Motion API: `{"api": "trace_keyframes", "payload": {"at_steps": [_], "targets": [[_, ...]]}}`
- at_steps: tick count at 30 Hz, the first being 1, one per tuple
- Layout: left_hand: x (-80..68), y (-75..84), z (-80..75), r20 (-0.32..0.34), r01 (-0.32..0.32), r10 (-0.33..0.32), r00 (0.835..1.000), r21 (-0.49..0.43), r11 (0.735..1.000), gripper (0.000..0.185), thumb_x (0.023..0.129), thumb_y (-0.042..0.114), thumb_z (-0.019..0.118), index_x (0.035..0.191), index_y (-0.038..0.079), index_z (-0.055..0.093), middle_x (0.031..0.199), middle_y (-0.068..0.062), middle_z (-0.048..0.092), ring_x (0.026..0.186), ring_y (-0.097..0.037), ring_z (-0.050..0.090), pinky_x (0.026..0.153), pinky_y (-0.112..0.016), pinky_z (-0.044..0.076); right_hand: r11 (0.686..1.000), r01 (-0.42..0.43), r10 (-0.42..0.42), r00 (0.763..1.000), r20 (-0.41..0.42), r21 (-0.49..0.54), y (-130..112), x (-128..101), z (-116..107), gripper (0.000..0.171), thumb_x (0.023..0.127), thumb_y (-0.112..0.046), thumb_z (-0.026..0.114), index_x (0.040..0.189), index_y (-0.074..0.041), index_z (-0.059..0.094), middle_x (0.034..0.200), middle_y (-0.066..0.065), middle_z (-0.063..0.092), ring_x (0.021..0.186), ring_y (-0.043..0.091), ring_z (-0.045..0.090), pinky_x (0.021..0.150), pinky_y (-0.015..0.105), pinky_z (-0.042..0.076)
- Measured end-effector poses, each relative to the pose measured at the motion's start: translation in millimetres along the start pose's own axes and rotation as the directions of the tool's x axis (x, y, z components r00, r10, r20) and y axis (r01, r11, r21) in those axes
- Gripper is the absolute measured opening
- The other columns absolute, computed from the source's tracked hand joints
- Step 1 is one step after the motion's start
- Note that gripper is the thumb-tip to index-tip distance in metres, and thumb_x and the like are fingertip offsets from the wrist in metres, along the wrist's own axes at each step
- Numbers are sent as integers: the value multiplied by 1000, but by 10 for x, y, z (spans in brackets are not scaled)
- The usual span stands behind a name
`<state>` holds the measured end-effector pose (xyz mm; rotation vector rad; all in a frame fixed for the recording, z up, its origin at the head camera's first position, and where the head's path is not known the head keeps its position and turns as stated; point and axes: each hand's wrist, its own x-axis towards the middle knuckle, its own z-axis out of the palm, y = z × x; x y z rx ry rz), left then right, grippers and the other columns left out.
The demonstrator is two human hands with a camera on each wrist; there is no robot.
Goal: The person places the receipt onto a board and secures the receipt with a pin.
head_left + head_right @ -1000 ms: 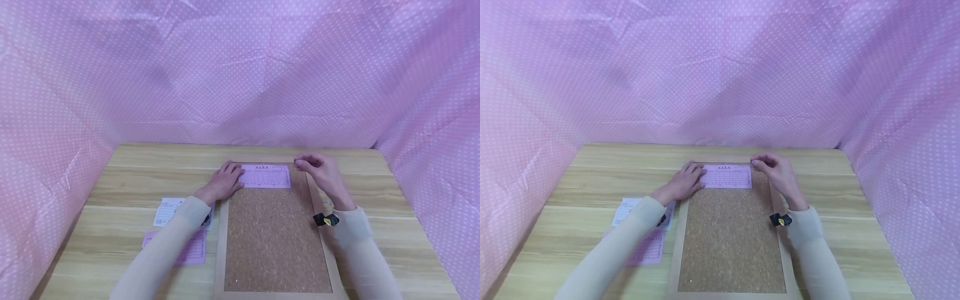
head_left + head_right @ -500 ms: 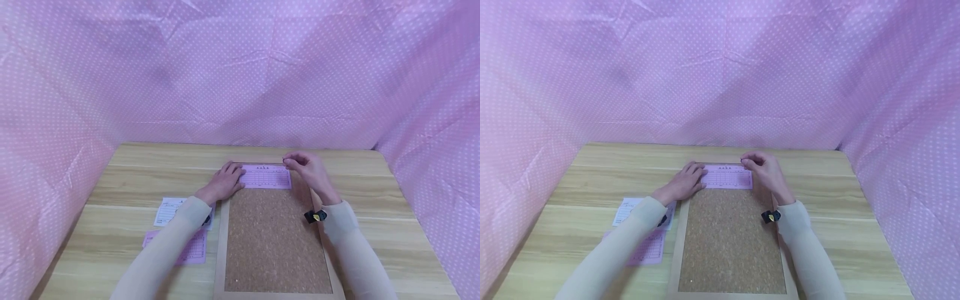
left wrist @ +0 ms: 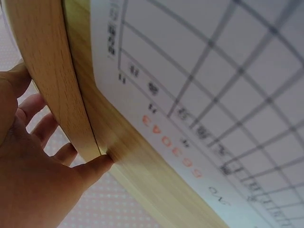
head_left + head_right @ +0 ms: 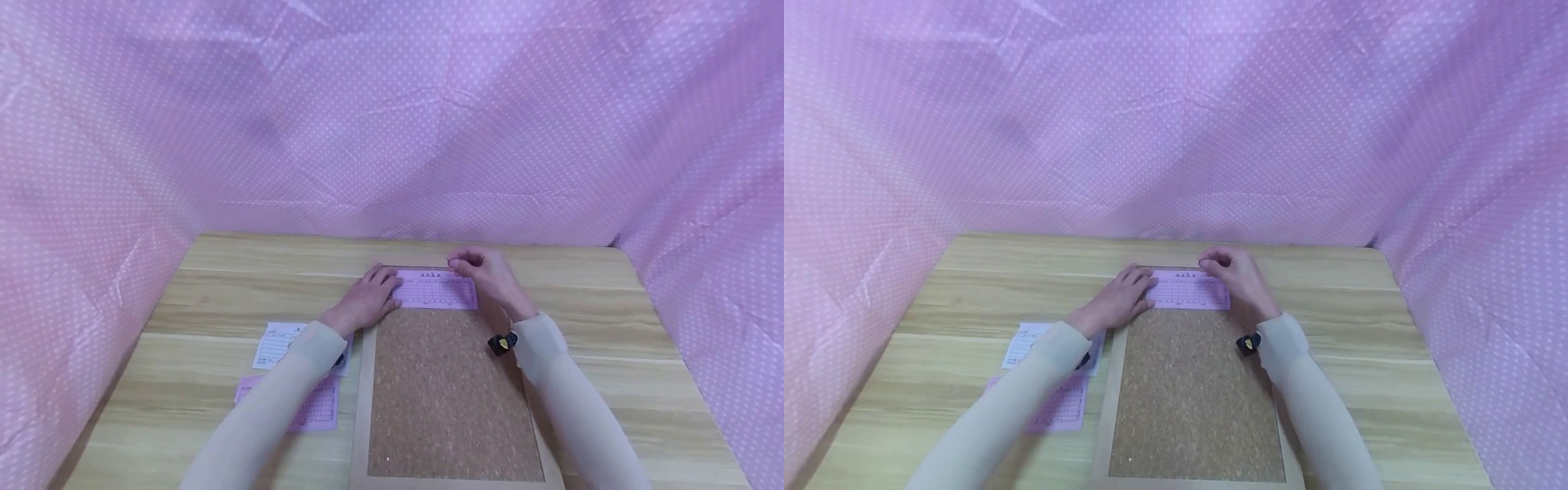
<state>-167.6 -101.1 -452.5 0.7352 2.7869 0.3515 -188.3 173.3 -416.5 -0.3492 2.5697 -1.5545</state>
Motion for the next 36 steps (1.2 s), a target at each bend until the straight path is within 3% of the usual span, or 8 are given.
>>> {"api": "trace_keyframes", "payload": {"at_steps": [7,20,26,36], "targets": [[-3,2,18,-5,-5,5,1000,3,1000,52,108,34,56,153,9,48,164,-12,34,156,-38,19,126,-53,21,998,-28,30,999,35,-57,30,79,56,20,103,-15,66,116,-2,74,108,12,75,98,25,70,87,34,53],[-5,16,3,-22,-16,16,1000,-2,1000,51,107,34,57,151,8,50,162,-13,36,155,-39,21,125,-53,24,991,-92,100,992,79,-102,79,212,142,21,103,-15,65,117,-5,75,111,10,74,93,21,62,81,33,48],[-10,19,6,-22,-9,9,1000,-3,1000,51,107,34,57,151,8,51,162,-13,37,155,-39,21,124,-54,25,988,-61,72,995,73,-142,131,258,183,17,101,-13,67,114,-5,76,109,12,74,91,20,62,80,31,47],[-18,10,9,-13,-2,2,1000,4,1000,52,107,35,57,152,9,50,163,-12,36,155,-38,21,123,-55,26,990,-68,80,992,95,-123,191,334,226,14,100,-10,67,108,-4,78,109,11,74,88,18,62,75,27,49]]}}
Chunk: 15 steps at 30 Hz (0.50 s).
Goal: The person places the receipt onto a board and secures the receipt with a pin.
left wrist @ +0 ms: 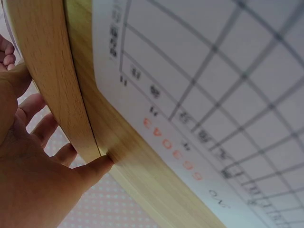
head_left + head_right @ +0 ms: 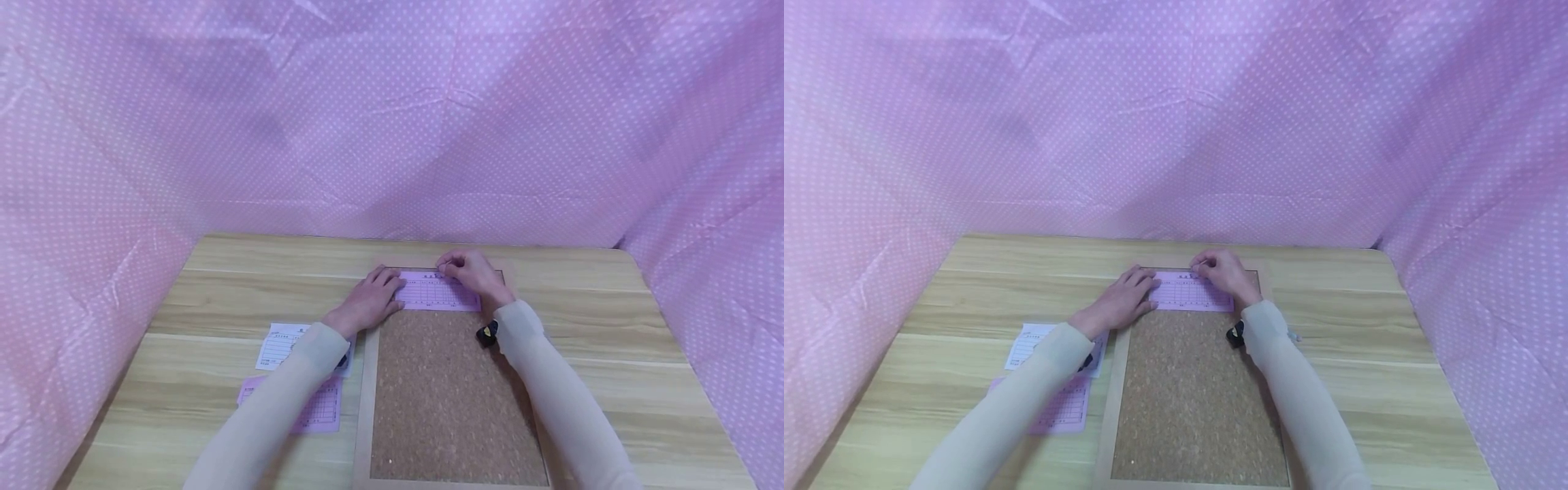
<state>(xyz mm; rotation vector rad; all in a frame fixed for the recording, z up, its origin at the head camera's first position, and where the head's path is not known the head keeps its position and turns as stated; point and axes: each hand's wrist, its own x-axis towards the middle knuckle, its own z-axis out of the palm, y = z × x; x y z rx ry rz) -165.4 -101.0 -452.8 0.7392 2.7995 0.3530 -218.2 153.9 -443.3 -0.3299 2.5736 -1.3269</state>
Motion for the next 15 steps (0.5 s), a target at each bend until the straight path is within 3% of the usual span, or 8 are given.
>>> {"api": "trace_keyframes", "payload": {"at_steps": [4,15], "targets": [[-6,8,-1,2,4,-4,1000,-7,1000,52,107,35,57,152,9,49,163,-12,35,156,-38,20,123,-55,26,1000,14,-14,1000,15,-21,5,22,18,13,99,-8,68,106,-3,78,110,12,75,89,18,64,76,27,50],[-19,18,9,-11,1,-1,1000,-9,1000,51,107,34,58,151,9,50,163,-12,35,156,-38,20,124,-54,24,998,-47,49,998,46,-43,-35,39,50,13,100,-8,67,106,-3,78,88,7,73,76,16,64,70,28,51]]}}
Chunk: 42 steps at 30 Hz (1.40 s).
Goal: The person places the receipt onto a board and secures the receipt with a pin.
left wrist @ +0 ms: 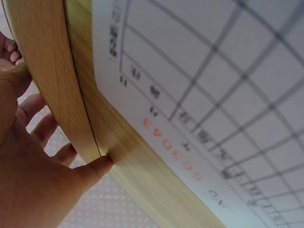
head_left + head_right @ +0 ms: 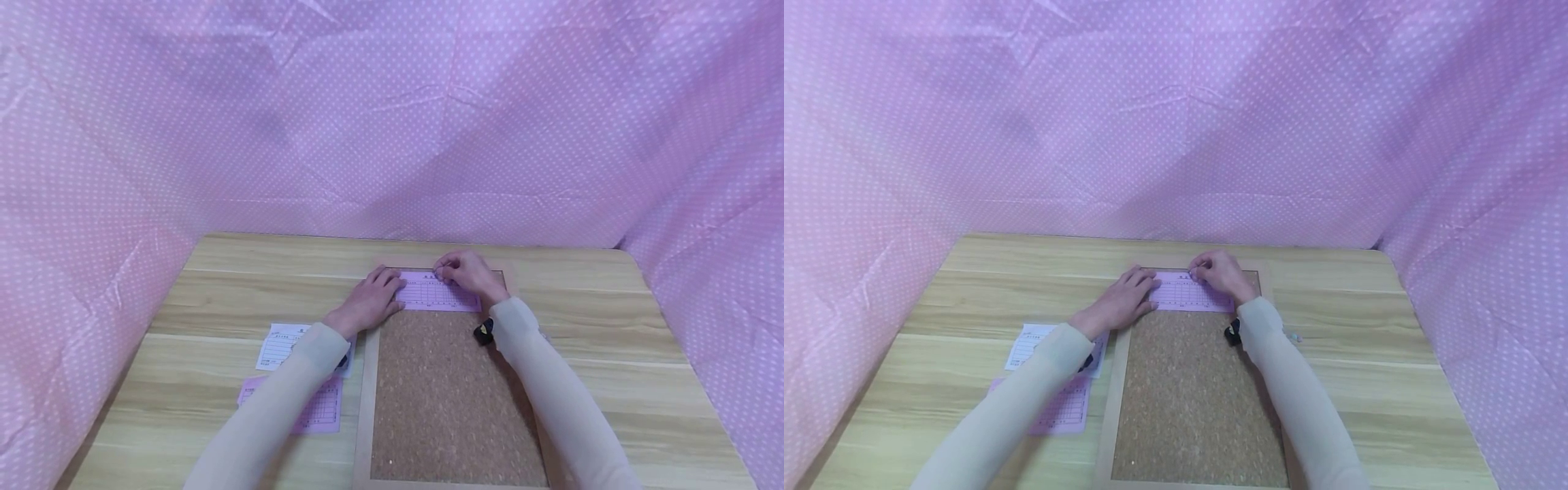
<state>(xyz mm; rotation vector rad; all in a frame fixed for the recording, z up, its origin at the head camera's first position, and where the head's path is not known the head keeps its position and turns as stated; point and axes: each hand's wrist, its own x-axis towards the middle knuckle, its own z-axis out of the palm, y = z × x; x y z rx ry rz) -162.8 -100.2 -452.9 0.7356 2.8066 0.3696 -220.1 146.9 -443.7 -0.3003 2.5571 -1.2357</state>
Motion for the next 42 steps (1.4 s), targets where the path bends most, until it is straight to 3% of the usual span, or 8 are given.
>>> {"api": "trace_keyframes", "payload": {"at_steps": [10,21,28,36,42], "targets": [[17,-18,-11,7,6,-6,1000,2,1000,52,107,34,57,152,9,50,163,-12,36,156,-37,20,124,-55,26,998,-18,21,999,43,-60,-32,50,-5,15,101,-9,66,108,-4,78,85,4,72,78,15,63,75,29,49],[33,-53,-19,22,7,-7,1000,13,1000,51,108,35,56,152,10,49,163,-11,35,156,-37,19,123,-55,26,997,-51,54,997,57,-61,-69,116,13,15,98,-5,65,105,0,78,80,2,71,74,12,60,67,22,48],[46,-85,-40,24,15,-15,1000,3,1000,51,107,35,57,152,11,49,163,-11,35,156,-37,19,123,-56,26,993,-80,85,995,56,-92,-104,149,31,17,97,-11,69,106,0,78,84,4,73,78,14,63,69,23,51],[57,-94,-52,22,-14,14,1000,10,1000,50,108,33,56,151,9,50,162,-12,36,155,-38,21,122,-56,29,985,-88,93,995,25,-150,-100,168,28,16,93,-16,73,99,-2,79,91,5,73,85,18,62,76,27,49],[62,-102,-63,27,-19,19,999,-3,1000,51,108,35,56,152,9,49,163,-11,36,155,-37,20,122,-57,28,977,-90,95,995,19,-193,-82,168,-6,15,93,-18,75,85,-5,73,86,5,69,71,15,56,64,25,44]]}}
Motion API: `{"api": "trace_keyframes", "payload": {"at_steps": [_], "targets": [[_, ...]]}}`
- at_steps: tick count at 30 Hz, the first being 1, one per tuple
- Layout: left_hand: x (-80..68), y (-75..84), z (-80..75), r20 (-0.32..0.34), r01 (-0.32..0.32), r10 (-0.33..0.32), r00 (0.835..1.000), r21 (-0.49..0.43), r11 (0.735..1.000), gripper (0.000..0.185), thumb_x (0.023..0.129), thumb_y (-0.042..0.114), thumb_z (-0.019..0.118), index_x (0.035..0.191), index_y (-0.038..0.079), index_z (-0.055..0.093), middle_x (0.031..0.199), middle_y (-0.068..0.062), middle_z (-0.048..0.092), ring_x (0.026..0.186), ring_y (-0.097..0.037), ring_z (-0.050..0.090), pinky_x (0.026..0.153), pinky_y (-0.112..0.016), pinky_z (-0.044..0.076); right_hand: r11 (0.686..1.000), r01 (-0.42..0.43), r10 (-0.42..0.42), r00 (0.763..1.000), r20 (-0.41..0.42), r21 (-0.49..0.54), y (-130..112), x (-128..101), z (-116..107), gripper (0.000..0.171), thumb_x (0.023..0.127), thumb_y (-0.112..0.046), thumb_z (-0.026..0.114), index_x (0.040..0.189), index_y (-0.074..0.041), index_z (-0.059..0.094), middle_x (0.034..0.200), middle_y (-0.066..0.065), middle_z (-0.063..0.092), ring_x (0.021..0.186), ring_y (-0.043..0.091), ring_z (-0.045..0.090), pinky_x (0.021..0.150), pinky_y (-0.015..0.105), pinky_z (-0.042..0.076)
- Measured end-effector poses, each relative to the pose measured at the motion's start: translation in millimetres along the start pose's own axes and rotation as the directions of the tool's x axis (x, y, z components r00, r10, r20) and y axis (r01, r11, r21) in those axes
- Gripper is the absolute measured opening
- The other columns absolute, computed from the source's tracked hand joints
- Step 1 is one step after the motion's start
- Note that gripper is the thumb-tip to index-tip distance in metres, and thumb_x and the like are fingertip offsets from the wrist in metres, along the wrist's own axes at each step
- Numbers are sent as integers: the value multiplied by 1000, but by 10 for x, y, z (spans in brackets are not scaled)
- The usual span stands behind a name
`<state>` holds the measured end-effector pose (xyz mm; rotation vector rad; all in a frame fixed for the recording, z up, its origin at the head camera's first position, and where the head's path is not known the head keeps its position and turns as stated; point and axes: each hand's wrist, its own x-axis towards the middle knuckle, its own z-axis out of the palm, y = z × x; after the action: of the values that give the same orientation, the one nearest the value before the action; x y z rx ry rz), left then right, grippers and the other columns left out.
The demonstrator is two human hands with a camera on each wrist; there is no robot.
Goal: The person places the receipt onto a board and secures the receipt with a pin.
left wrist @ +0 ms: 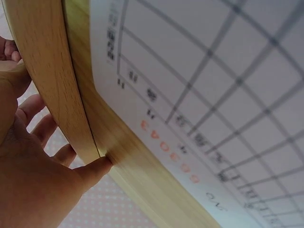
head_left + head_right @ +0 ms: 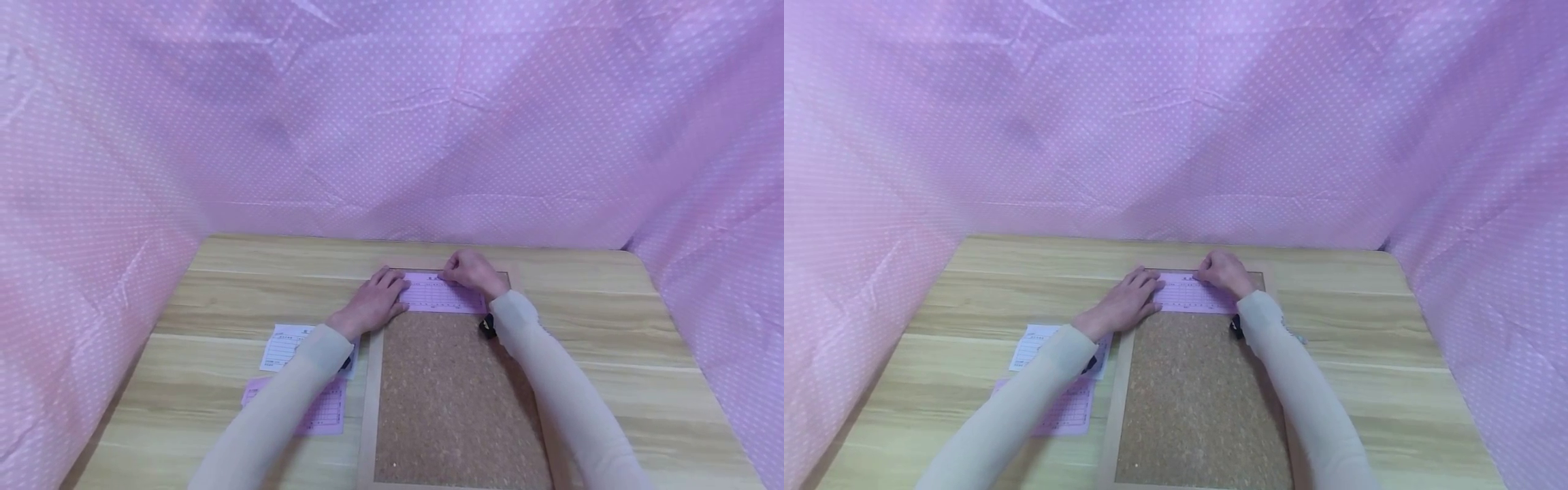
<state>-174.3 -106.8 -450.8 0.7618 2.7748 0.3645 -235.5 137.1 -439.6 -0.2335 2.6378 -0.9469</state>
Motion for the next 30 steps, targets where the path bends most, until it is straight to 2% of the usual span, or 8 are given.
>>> {"api": "trace_keyframes", "payload": {"at_steps": [5,8,11,14,18,23,26,30], "targets": [[-8,1,7,-12,21,-21,1000,-1,1000,52,106,36,59,151,11,50,163,-10,36,155,-35,22,123,-54,27,999,16,-16,1000,5,-27,16,-30,-10,30,95,-22,74,68,-10,66,71,0,63,60,11,48,56,24,38],[-7,0,18,-19,27,-28,999,-16,1000,53,105,36,61,151,11,50,162,-10,37,154,-33,25,122,-53,30,1000,-22,23,1000,17,-14,22,-53,-3,34,96,-23,74,66,-10,66,68,0,63,59,12,49,56,25,39],[-8,5,25,-39,44,-47,998,-64,997,59,104,36,64,152,8,48,159,-12,38,150,-31,31,121,-49,33,998,-59,59,998,15,-3,35,-69,-2,27,96,-23,74,73,-9,69,75,2,66,65,14,53,60,25,42],[-20,5,32,-80,51,-59,995,-100,994,64,102,35,67,153,4,46,157,-14,38,148,-32,33,122,-47,32,998,-56,56,998,4,6,55,-71,-5,18,97,-21,72,85,-7,72,83,5,69,73,16,57,65,27,46],[-55,-19,58,-122,28,-36,992,-65,997,65,101,36,68,152,2,47,155,-19,38,148,-36,32,122,-49,30,998,-22,21,1000,17,62,93,-97,-12,14,100,-15,67,100,-1,70,87,8,70,77,18,62,68,26,50],[-115,-41,62,-151,11,-16,988,-37,999,63,101,36,69,150,1,50,156,-26,35,148,-44,28,120,-57,31,990,16,-18,1000,12,142,144,-208,-61,20,102,-10,60,114,4,67,94,12,71,82,19,64,71,28,54],[-138,-53,43,-140,42,-50,989,-53,998,65,101,38,67,152,3,48,162,-25,29,152,-47,21,120,-64,26,991,73,-69,997,-38,110,166,-292,-125,24,103,-13,61,117,4,69,106,17,72,91,26,67,82,38,56],[-172,-94,43,-90,110,-117,989,-83,991,69,103,43,63,158,8,42,169,-21,17,155,-47,9,120,-70,17,987,161,-161,982,-100,-5,187,-402,-197,29,103,-19,63,120,2,71,120,21,72,109,37,68,98,53,52]]}}
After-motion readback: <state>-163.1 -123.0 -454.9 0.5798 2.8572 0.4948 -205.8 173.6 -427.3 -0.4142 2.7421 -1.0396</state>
